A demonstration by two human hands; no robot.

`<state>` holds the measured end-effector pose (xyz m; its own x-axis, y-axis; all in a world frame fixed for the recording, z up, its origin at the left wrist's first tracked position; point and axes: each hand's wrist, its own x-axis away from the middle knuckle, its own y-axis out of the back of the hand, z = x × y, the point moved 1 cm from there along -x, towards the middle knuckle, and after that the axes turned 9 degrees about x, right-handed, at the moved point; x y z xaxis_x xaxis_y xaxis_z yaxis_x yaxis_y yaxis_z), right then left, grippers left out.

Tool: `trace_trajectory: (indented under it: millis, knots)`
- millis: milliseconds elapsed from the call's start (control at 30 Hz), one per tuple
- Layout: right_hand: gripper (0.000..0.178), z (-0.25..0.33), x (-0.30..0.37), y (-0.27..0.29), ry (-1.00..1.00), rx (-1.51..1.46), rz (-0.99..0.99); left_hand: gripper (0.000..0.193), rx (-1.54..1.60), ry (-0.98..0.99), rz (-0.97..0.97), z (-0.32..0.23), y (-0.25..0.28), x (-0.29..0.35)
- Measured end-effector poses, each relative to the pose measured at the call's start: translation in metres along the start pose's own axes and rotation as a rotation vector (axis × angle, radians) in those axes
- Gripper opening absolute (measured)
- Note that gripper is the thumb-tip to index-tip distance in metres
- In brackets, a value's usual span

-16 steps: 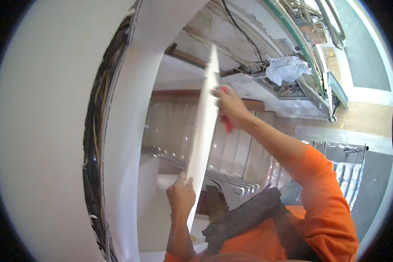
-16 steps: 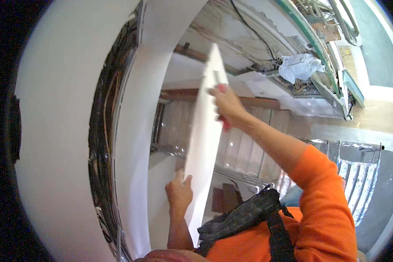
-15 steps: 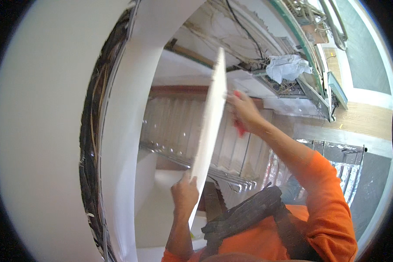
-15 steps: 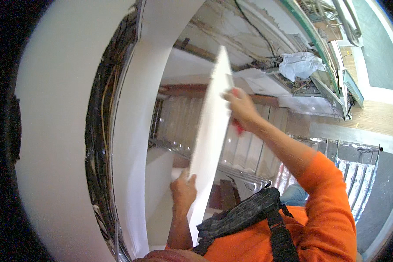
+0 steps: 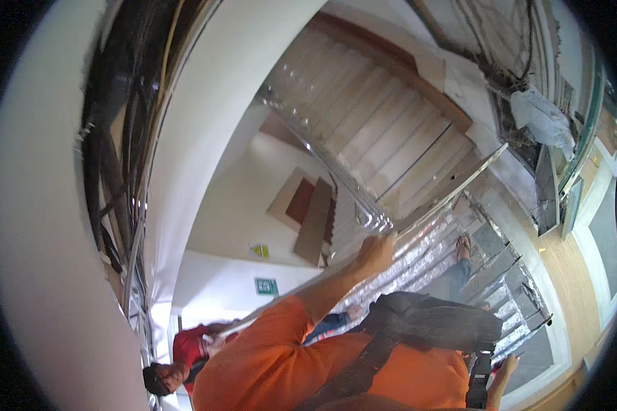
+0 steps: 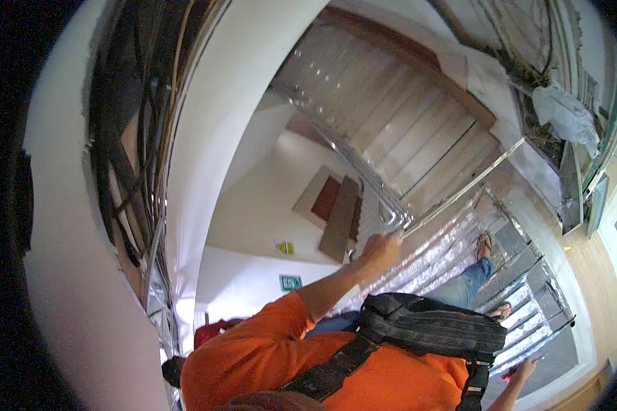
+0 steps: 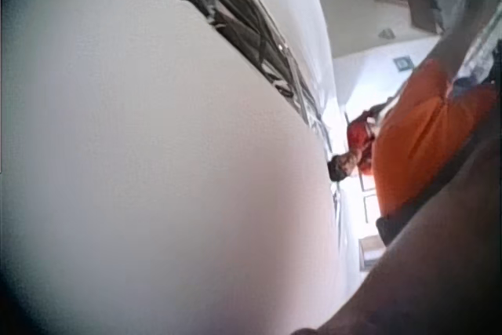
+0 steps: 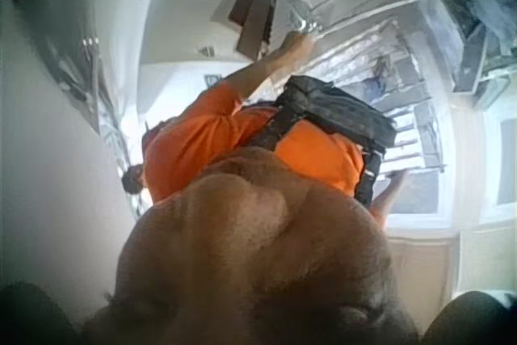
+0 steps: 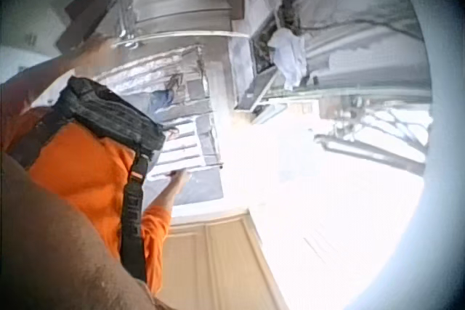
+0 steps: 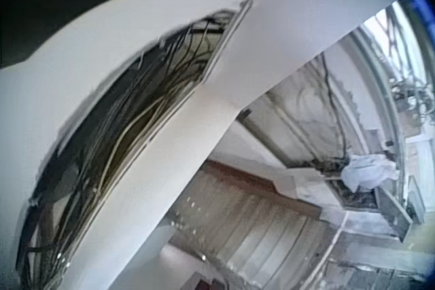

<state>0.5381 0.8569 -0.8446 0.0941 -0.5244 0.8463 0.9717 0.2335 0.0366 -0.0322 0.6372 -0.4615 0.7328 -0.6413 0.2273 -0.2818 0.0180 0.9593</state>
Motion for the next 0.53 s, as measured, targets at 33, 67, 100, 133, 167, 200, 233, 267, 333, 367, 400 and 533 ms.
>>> trace_trajectory:
  millis: [33,67,100,133,167,200,233,267,333,367,400,533]
  knots:
    - [0.051,-0.010,0.010,0.019,-0.029,0.048,-0.036,0.022,-0.016,0.026,0.047,0.010,-0.020,0.002]
    - [0.046,-0.015,0.006,0.021,-0.041,0.091,-0.053,0.019,-0.067,0.021,0.080,0.028,-0.031,-0.006]
    - [0.040,-0.024,0.009,0.040,-0.062,0.155,-0.075,0.013,-0.098,0.005,0.035,0.032,-0.036,-0.006]
    - [0.035,-0.020,0.013,0.053,-0.076,0.221,-0.108,0.014,-0.034,0.106,0.053,0.008,-0.017,-0.012]
    - [0.029,-0.017,0.020,0.066,-0.099,0.300,-0.125,0.015,0.014,0.227,0.072,-0.012,0.011,-0.008]
    - [0.024,-0.007,0.025,0.070,-0.098,0.367,-0.140,0.016,0.071,0.337,0.079,-0.035,0.036,-0.005]
    - [0.018,-0.003,0.031,0.079,-0.093,0.407,-0.166,0.025,0.129,0.239,0.032,0.007,0.017,-0.009]
    - [0.013,-0.003,0.034,0.086,-0.092,0.446,-0.176,0.028,-0.007,0.154,0.059,0.030,0.011,-0.015]
    - [0.006,0.000,0.044,0.096,-0.086,0.516,-0.198,0.039,0.030,0.237,0.065,0.051,0.004,-0.025]
    - [0.006,0.009,0.053,0.083,-0.103,0.539,-0.181,0.046,0.016,0.290,0.094,0.051,0.008,-0.030]
    - [0.006,0.030,0.064,0.070,-0.116,0.575,-0.164,0.042,0.028,0.261,0.070,0.047,0.006,-0.029]
    - [0.009,0.062,0.076,0.065,-0.071,0.591,-0.191,0.038,0.110,0.222,0.041,0.073,-0.026,-0.043]
